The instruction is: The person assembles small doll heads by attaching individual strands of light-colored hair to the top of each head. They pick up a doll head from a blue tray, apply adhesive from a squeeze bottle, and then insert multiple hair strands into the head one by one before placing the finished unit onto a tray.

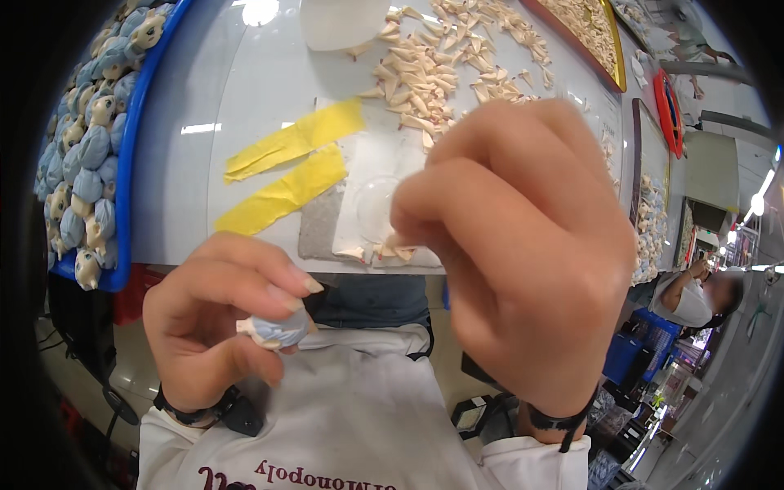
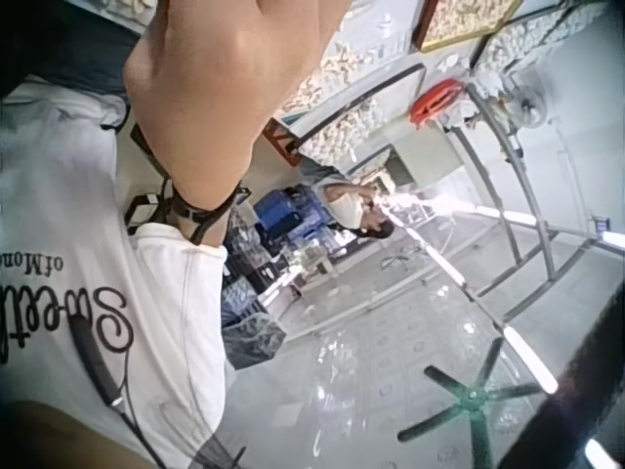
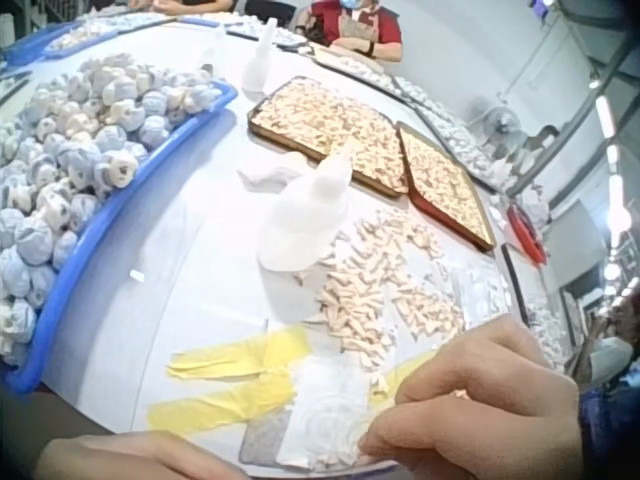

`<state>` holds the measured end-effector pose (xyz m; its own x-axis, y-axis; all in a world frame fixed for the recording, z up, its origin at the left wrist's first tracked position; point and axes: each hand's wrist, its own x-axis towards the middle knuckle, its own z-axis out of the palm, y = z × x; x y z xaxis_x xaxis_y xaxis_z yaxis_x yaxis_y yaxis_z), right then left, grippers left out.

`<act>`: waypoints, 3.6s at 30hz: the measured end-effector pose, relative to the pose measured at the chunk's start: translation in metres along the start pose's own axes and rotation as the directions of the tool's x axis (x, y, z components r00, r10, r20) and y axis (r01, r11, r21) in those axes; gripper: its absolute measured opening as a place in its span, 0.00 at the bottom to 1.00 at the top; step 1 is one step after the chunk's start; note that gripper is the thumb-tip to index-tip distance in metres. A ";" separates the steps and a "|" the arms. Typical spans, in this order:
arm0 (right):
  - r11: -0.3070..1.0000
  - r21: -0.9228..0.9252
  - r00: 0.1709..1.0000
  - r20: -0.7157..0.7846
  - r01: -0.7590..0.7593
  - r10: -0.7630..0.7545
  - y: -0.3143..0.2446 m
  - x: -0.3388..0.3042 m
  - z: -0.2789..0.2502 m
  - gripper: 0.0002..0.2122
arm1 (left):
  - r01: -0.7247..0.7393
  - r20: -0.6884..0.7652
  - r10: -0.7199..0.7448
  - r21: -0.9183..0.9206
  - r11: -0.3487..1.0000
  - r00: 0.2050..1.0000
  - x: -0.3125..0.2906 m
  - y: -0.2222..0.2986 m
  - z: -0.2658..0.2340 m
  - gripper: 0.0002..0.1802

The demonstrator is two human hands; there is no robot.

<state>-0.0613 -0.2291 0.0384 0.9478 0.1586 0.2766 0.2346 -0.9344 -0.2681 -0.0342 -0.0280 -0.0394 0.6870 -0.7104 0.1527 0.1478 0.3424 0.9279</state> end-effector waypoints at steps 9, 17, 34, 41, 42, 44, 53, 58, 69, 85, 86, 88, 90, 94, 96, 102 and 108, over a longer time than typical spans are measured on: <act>0.997 -0.068 0.998 0.064 0.020 -0.015 -0.008 0.006 -0.003 0.07 | 0.075 -0.019 -0.077 -0.084 0.994 0.997 0.001 0.003 0.005 0.21; 0.983 0.119 0.989 -0.018 -0.143 0.146 -0.019 -0.003 -0.007 0.09 | 0.095 -0.199 -0.144 -0.235 0.967 0.969 0.005 0.011 0.028 0.23; 0.812 0.575 0.976 -0.214 0.097 0.034 -0.021 -0.042 0.023 0.14 | -0.162 -0.154 0.273 0.503 0.849 0.950 0.001 0.013 0.038 0.19; 0.805 0.583 0.939 -0.207 -0.108 0.276 0.016 -0.040 -0.009 0.05 | -0.127 -0.174 0.236 0.480 0.868 0.956 0.002 0.008 0.019 0.24; 0.833 0.516 0.907 -0.222 -0.202 0.357 0.036 -0.037 -0.016 0.03 | -0.098 -0.227 0.229 0.476 0.874 0.947 0.001 0.011 0.017 0.25; 0.855 0.336 0.868 -0.167 -0.395 0.467 0.078 -0.032 -0.018 0.07 | -0.057 -0.354 0.190 0.353 0.934 0.916 -0.005 0.010 0.014 0.25; 0.967 -0.068 0.964 0.088 -0.246 0.251 0.099 -0.009 -0.008 0.05 | -0.012 -0.303 0.140 0.389 0.921 0.943 -0.004 0.012 0.014 0.22; 0.967 0.047 0.964 0.100 -0.251 0.245 0.099 -0.014 -0.002 0.04 | -0.016 -0.293 0.134 0.373 0.928 0.947 -0.001 0.012 0.014 0.21; 0.992 0.020 0.984 0.133 -0.126 0.122 0.101 -0.013 -0.007 0.04 | 0.012 -0.279 0.084 0.325 0.946 0.957 -0.006 0.017 0.015 0.20; 0.641 0.616 0.762 -0.100 -0.458 0.640 0.083 -0.081 -0.052 0.06 | 0.008 -0.386 0.135 0.348 0.938 0.913 -0.009 0.014 0.007 0.24; 0.602 0.638 0.730 -0.090 -0.480 0.677 0.080 -0.085 -0.051 0.06 | 0.030 -0.403 0.139 0.384 0.923 0.905 -0.009 0.012 0.008 0.26; 0.503 0.713 0.678 -0.053 -0.488 0.733 0.070 -0.093 -0.048 0.07 | 0.047 -0.411 0.113 0.359 0.932 0.905 -0.009 0.012 0.010 0.27; 0.412 0.793 0.645 -0.032 -0.449 0.764 0.064 -0.104 -0.044 0.09 | 0.077 -0.428 0.070 0.318 0.945 0.901 -0.008 0.012 0.013 0.28; 0.236 0.939 0.695 0.003 -0.249 0.719 0.057 -0.115 -0.032 0.13 | 0.006 -0.358 0.043 0.132 0.991 0.933 -0.005 0.013 0.014 0.25; 0.215 0.952 0.735 0.013 -0.216 0.678 0.052 -0.114 -0.028 0.14 | -0.059 -0.325 0.057 0.004 0.998 0.944 -0.003 0.011 0.015 0.24; 0.424 0.869 0.811 -0.048 -0.254 0.584 0.033 -0.084 -0.022 0.09 | -0.126 -0.249 0.120 -0.010 0.992 0.961 -0.006 0.001 0.012 0.24; 0.722 0.673 0.900 -0.200 -0.160 0.386 0.024 -0.050 -0.003 0.07 | -0.076 -0.209 0.082 0.036 0.996 0.974 -0.008 0.004 0.013 0.22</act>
<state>-0.1040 -0.2607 0.0212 0.9008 -0.2820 0.3302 0.1626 -0.4859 -0.8587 -0.0485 -0.0291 -0.0323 0.8303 -0.5357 0.1538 0.0693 0.3730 0.9252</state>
